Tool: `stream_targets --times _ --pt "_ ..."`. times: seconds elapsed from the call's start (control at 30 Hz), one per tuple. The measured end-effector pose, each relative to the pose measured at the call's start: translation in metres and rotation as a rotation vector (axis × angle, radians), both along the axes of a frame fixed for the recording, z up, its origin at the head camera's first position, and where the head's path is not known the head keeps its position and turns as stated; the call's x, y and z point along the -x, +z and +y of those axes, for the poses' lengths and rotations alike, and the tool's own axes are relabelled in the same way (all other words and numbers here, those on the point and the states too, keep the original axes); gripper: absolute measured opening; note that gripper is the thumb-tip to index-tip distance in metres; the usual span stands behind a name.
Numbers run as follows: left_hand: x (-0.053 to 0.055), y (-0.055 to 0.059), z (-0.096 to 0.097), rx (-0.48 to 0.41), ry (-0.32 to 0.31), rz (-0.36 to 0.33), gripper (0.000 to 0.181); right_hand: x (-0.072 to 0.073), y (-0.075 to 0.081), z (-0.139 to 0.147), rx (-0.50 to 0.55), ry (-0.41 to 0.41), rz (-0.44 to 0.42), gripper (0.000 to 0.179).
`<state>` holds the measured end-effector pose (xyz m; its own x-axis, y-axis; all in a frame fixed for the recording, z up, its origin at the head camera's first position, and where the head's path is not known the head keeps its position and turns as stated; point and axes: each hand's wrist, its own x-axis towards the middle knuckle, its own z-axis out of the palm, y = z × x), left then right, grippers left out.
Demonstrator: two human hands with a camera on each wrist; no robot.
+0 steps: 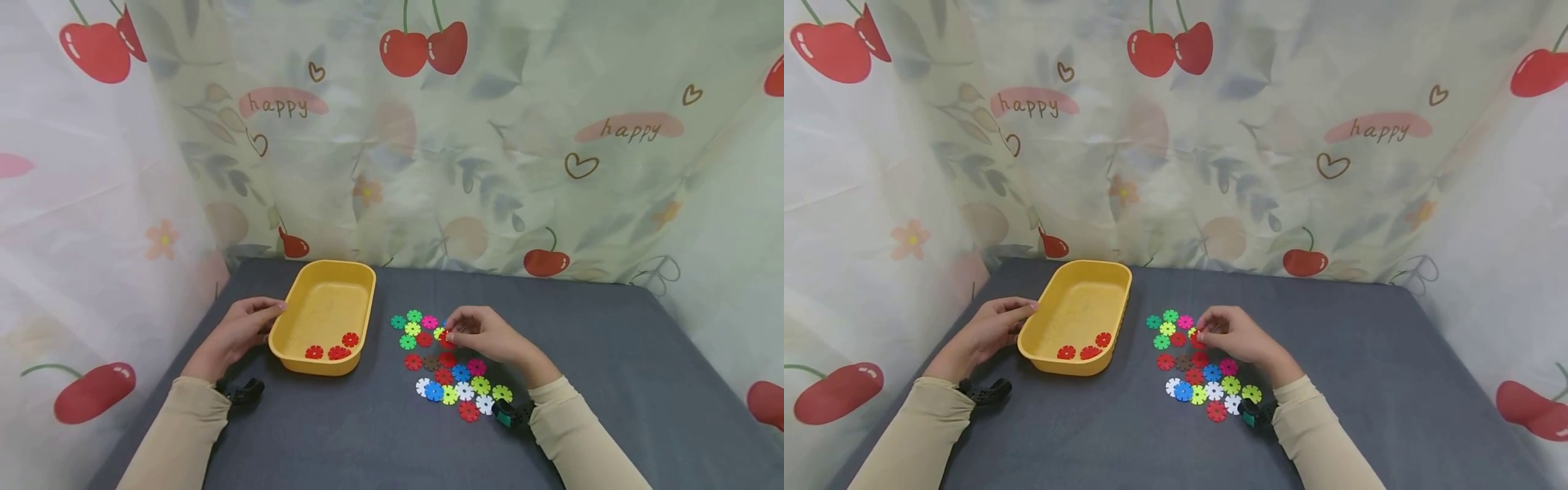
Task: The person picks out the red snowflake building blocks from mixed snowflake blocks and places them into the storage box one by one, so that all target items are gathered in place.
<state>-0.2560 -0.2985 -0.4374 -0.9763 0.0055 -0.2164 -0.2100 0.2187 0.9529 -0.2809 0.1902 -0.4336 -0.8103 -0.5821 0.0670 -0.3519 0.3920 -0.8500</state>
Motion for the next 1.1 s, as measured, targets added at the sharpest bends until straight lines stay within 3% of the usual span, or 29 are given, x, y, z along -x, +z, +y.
stream_targets --times 0.3,0.5,0.73,1.1 --pt "-0.001 0.001 -0.001 -0.014 0.006 -0.003 0.061 -0.002 0.014 -0.052 0.098 0.036 0.019 0.013" --pt "0.001 0.001 -0.001 -0.011 0.002 -0.003 0.061 -0.007 0.020 -0.093 0.191 0.029 -0.087 0.015" --pt "0.000 0.001 0.001 -0.004 0.000 0.002 0.060 -0.014 0.026 -0.137 0.262 0.007 -0.109 0.018" --pt "-0.001 0.002 0.001 -0.010 0.004 -0.012 0.059 -0.018 0.025 -0.155 0.258 0.015 -0.099 0.019"
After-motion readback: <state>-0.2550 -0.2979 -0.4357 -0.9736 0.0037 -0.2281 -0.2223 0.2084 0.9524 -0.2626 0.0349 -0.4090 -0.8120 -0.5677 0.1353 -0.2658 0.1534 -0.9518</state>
